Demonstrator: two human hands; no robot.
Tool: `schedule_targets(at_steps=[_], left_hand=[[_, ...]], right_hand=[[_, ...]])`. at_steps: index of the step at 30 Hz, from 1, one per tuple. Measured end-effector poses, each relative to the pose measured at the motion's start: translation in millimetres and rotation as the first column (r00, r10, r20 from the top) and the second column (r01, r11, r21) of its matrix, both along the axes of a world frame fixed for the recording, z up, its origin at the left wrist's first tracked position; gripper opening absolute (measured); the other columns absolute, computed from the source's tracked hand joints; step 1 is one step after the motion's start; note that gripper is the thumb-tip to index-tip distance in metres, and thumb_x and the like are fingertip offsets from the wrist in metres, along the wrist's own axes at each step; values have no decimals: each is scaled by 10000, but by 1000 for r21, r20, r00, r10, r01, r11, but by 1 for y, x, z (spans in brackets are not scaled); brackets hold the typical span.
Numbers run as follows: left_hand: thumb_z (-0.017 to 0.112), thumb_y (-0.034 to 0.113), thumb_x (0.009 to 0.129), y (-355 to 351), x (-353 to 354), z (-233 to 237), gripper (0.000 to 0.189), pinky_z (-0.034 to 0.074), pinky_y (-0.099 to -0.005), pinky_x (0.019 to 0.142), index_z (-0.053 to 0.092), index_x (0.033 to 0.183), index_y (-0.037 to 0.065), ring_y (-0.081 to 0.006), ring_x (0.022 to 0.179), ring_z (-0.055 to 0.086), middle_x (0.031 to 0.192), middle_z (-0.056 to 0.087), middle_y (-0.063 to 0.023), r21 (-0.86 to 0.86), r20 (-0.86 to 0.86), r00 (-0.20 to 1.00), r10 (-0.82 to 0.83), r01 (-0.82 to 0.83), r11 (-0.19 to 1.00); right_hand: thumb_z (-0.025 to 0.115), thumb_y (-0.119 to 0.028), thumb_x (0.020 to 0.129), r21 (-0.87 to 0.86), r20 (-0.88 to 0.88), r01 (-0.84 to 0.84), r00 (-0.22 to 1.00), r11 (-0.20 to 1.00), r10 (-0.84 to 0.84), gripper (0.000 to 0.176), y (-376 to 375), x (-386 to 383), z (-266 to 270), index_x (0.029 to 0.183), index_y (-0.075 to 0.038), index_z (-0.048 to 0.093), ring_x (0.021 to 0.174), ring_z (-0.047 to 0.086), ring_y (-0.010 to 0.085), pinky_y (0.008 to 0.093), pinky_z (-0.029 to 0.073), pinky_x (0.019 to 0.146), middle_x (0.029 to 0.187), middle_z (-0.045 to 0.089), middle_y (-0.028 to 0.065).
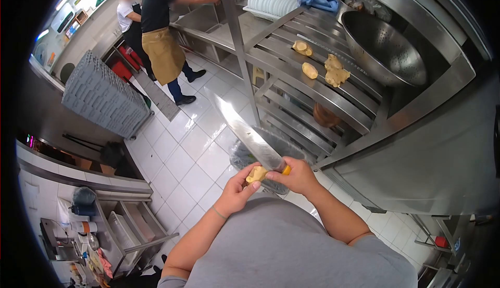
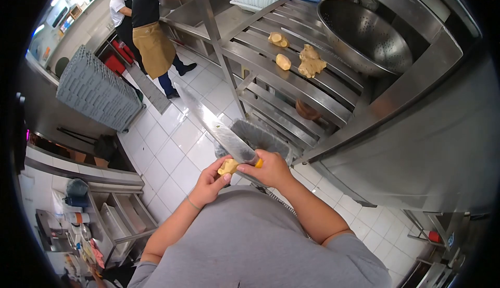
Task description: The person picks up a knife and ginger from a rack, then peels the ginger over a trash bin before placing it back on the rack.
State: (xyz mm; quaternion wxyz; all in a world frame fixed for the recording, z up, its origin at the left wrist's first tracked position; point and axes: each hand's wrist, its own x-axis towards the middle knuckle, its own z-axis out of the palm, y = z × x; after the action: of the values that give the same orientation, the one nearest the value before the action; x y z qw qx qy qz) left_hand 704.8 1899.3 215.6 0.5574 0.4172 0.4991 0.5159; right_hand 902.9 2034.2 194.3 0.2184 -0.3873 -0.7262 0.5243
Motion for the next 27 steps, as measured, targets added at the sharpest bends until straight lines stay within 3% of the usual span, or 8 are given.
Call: schedule_targets(at_steps=[8, 12, 18, 21, 23, 27], left_hand=[[658, 209, 1050, -1, 4, -4, 592, 492, -250, 806, 439, 1565, 15, -83, 908, 554, 1123, 606, 3, -34, 9, 1000, -22, 22, 999], [651, 231, 1065, -3, 1, -13, 573, 481, -259, 869, 446, 1551, 7, -83, 988, 550, 1189, 614, -4, -47, 32, 998, -47, 48, 998], [643, 253, 1069, -4, 1, -14, 511, 482, -261, 855, 495, 1494, 9, -83, 948, 557, 1131, 622, 0, -38, 36, 994, -107, 108, 993], [638, 259, 1072, -6, 3, -13, 470, 478, -259, 846, 521, 1454, 13, -82, 921, 557, 1078, 619, 8, -30, 10, 998, -62, 62, 998], [632, 255, 1072, -7, 7, -6, 432, 485, -259, 840, 540, 1414, 8, -85, 901, 556, 1026, 604, 11, -29, -1, 999, -48, 47, 998], [623, 250, 1075, -8, 6, -4, 360, 496, -264, 835, 571, 1334, 6, -88, 877, 559, 961, 589, 16, -38, -32, 998, -46, 44, 998]], right_hand=[[881, -435, 840, -135, -12, -103, 995, 986, 102, 457, -1, 7, 19, 1033, -36, 771, 761, 709, 177, 338, 550, 721, 846, 765, 102], [880, -437, 839, -101, 32, -94, 995, 990, 97, 452, -2, 8, 23, 1018, -35, 772, 757, 705, 169, 339, 549, 715, 835, 761, 100], [886, -463, 823, -84, 8, -131, 991, 988, 132, 476, -5, 9, -2, 968, -27, 762, 726, 692, 162, 344, 546, 694, 781, 739, 109], [885, -484, 814, -76, 26, -113, 993, 991, 115, 493, -10, 6, 1, 939, -25, 752, 707, 705, 193, 360, 547, 679, 766, 729, 127], [881, -511, 804, 51, 47, -93, 995, 994, 91, 508, -15, 5, 14, 865, -30, 727, 694, 719, 261, 382, 549, 662, 756, 724, 135], [877, -521, 800, 106, 56, -93, 995, 990, 88, 520, -17, 3, 3, 811, -36, 691, 700, 717, 323, 402, 550, 655, 753, 724, 134]])
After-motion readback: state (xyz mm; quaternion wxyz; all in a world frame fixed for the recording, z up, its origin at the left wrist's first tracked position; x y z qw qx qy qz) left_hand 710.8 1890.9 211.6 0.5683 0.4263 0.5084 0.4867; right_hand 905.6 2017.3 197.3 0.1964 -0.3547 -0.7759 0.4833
